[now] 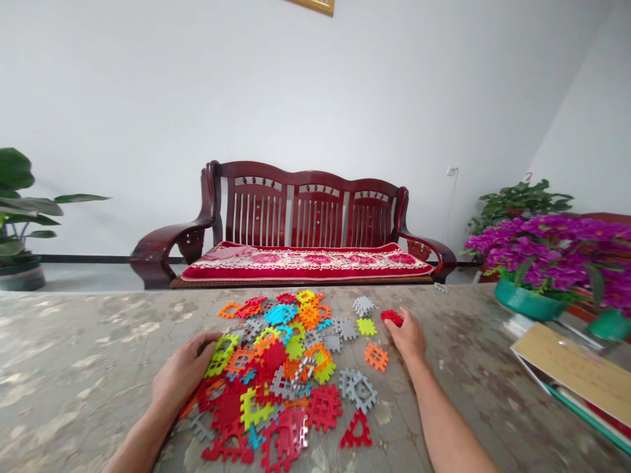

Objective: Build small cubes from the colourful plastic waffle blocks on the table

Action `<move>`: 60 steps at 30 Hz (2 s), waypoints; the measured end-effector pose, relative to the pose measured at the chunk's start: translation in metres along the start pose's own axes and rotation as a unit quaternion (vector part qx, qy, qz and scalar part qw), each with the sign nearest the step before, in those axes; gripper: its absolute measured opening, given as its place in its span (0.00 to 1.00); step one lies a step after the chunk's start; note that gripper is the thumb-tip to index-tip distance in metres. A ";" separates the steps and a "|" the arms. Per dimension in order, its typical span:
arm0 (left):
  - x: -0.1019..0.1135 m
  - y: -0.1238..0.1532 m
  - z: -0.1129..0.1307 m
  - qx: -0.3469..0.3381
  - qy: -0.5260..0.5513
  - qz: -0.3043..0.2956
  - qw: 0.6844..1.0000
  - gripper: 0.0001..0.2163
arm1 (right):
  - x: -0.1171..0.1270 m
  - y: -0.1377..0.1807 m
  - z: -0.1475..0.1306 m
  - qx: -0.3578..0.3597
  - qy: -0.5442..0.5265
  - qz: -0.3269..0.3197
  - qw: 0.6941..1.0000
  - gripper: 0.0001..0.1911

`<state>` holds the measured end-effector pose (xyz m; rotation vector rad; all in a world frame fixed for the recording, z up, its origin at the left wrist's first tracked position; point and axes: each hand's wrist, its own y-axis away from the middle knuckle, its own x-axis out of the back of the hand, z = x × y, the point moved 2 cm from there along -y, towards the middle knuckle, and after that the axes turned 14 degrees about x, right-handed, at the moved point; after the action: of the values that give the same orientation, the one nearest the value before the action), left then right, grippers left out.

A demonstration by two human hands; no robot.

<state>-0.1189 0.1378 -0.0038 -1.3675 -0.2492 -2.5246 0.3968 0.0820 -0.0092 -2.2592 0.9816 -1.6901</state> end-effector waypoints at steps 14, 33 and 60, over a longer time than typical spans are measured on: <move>0.006 0.010 0.009 0.001 -0.009 0.006 1.000 0.17 | 0.014 0.028 -0.045 0.072 -0.292 0.068 0.951 0.20; 0.007 0.011 0.010 0.002 -0.004 0.011 1.000 0.16 | 0.077 0.101 -0.185 0.434 0.005 -0.403 0.806 0.32; 0.006 0.011 0.009 0.006 -0.007 0.001 1.000 0.17 | 0.039 0.059 -0.144 0.334 -0.075 -0.228 0.912 0.25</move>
<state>-0.1115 0.1293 0.0067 -1.3820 -0.2647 -2.5083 0.2489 0.0505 0.0437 -2.1555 -0.1870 -1.6192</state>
